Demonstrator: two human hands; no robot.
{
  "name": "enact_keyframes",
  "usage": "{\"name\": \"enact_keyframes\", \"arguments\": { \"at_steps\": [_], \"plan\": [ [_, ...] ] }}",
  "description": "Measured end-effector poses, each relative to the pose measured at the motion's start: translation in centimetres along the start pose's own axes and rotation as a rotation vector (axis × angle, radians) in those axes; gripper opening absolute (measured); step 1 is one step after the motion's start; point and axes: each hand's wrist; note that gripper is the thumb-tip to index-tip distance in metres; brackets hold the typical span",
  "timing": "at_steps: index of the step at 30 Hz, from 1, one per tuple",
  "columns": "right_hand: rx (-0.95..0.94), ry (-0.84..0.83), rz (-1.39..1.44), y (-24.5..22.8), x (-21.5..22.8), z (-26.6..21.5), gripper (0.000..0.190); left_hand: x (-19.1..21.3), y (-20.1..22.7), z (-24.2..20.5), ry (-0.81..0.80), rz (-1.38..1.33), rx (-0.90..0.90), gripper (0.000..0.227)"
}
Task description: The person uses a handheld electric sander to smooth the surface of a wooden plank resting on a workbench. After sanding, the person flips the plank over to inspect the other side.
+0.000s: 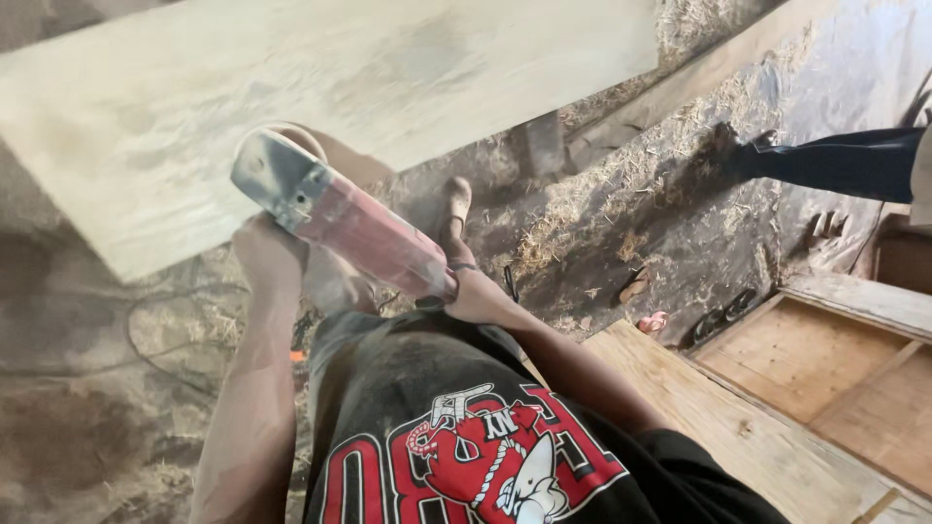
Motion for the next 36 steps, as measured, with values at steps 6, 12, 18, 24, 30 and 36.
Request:
{"name": "enact_keyframes", "arguments": {
  "at_steps": [6,12,18,24,30,36],
  "plan": [
    [-0.386,-0.167,0.109,7.9,6.4,-0.1,0.039,-8.2,9.1,4.2,-0.328,0.004,0.263,0.013],
    [-0.472,-0.098,0.244,16.3,15.0,-0.8,0.021,-19.1,20.6,9.3,-0.347,-0.016,0.102,0.013],
    [-0.44,0.059,0.299,23.2,21.3,-0.5,0.014,-26.5,28.6,13.1,-0.324,0.068,-0.109,0.011],
    [-0.38,0.139,0.345,29.3,25.8,-1.2,0.014,-32.7,35.6,14.8,-0.366,0.029,-0.182,0.008],
    [-0.559,0.086,0.498,32.0,28.3,-1.4,0.016,-37.3,39.6,16.2,-0.463,0.009,-0.168,0.012],
    [-0.483,0.167,0.569,31.8,30.7,-1.2,0.016,-40.3,41.9,17.3,-0.411,0.03,-0.302,0.011]
  ]
}}
Point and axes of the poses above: each hand's wrist, its own z-axis towards the middle knuckle, its own x-axis out of the back of the hand, y = z × x, and after that the axes turned 5 degrees about -z, right-handed
